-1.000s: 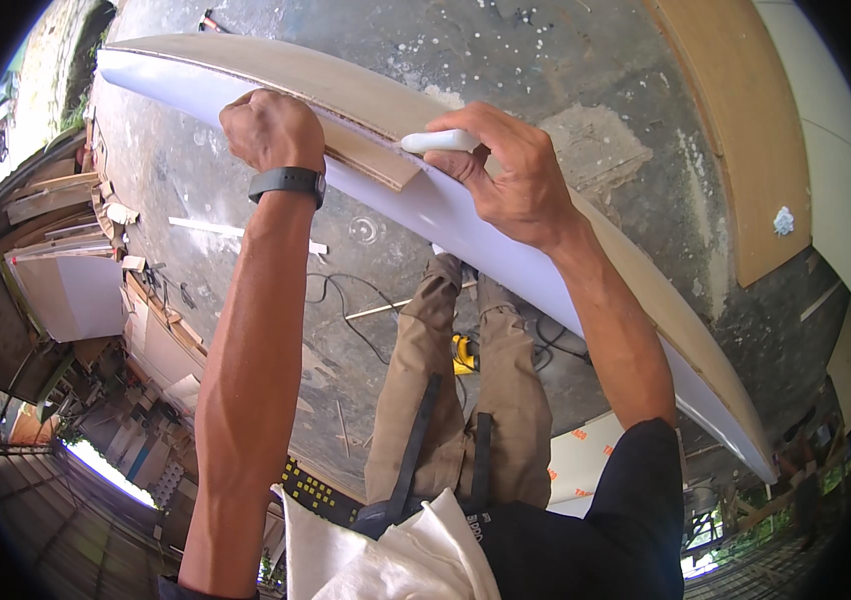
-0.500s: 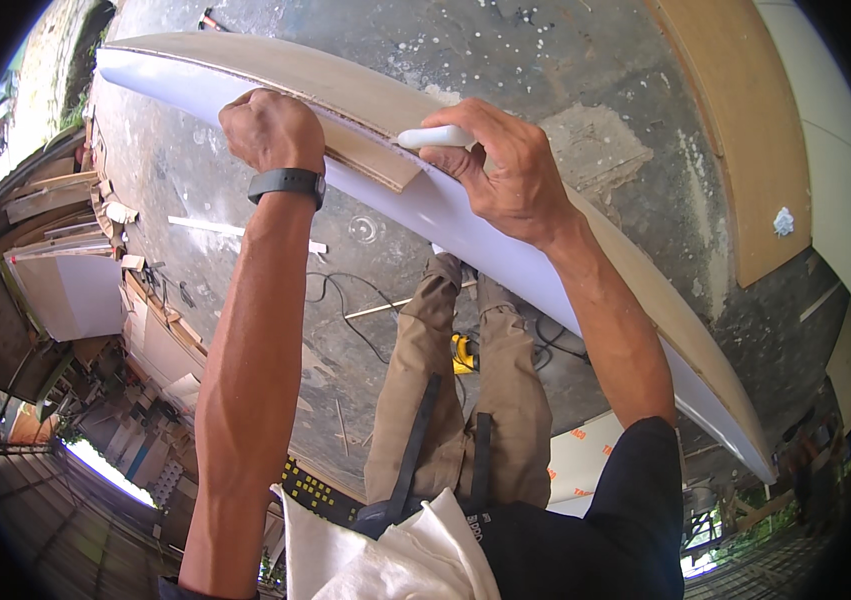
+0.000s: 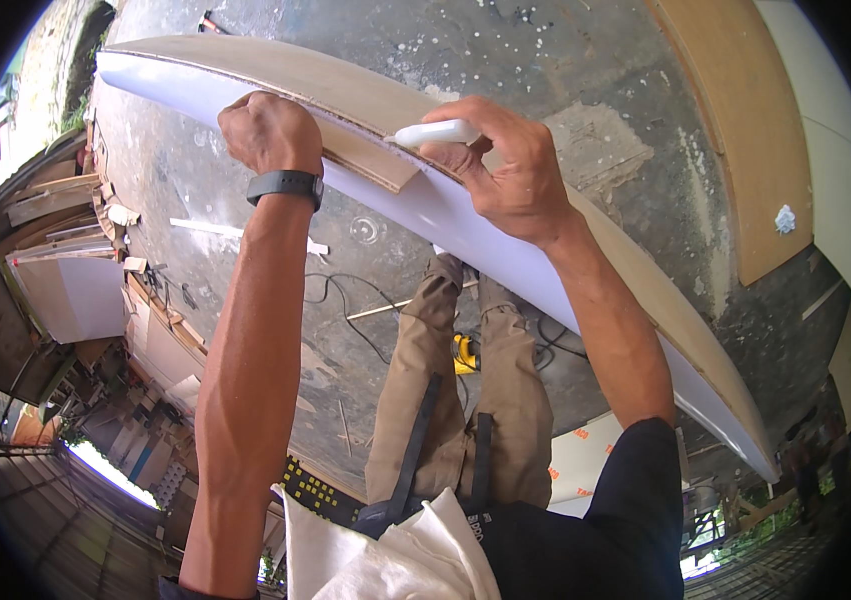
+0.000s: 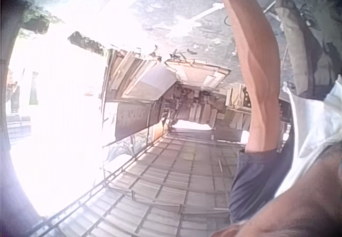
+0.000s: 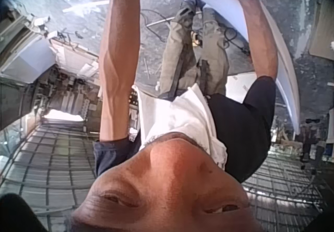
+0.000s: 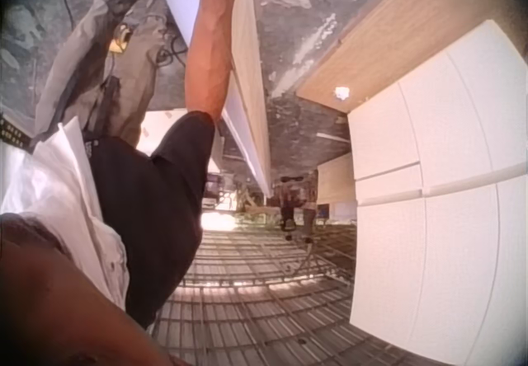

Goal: The person applies glue from a bottle to the edge of a long, curved white board. They then place a thin wooden strip along the glued edge and press it down. The person repeats this process, applying glue and attaching the strip to different sections of the board.

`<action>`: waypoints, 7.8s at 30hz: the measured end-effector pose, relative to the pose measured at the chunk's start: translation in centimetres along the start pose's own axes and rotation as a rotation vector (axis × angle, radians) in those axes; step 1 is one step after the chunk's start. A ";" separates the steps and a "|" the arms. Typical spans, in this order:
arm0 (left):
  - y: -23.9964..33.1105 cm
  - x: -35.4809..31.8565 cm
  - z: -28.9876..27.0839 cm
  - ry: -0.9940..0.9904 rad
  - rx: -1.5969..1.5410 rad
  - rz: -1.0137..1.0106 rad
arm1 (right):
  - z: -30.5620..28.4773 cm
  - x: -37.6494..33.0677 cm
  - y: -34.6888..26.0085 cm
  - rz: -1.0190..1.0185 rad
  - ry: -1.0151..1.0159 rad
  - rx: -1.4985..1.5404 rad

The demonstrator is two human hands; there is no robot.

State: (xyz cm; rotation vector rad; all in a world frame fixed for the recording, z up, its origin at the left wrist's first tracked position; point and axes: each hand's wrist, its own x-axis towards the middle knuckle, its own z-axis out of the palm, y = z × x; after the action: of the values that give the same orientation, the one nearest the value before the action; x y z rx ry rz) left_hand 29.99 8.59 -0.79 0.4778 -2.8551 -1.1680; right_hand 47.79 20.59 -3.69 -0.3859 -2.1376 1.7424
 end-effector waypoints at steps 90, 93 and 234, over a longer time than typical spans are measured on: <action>1.0 -0.5 -0.6 -0.115 0.048 -0.041 | -6.1 -13.3 -1.2 0.824 0.571 -0.816; 1.2 -1.1 -0.9 -0.140 0.026 -0.051 | -6.1 -13.2 -1.4 0.844 0.559 -0.802; 0.4 -6.2 0.1 -0.025 0.111 -0.030 | -1.7 -1.5 2.3 0.359 -0.105 0.024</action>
State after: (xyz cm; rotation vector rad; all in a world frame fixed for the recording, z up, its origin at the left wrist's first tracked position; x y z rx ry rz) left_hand 35.73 10.73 0.00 0.5157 -2.9556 -1.0304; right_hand 49.87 21.87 -5.82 -0.7253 -2.2230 2.0171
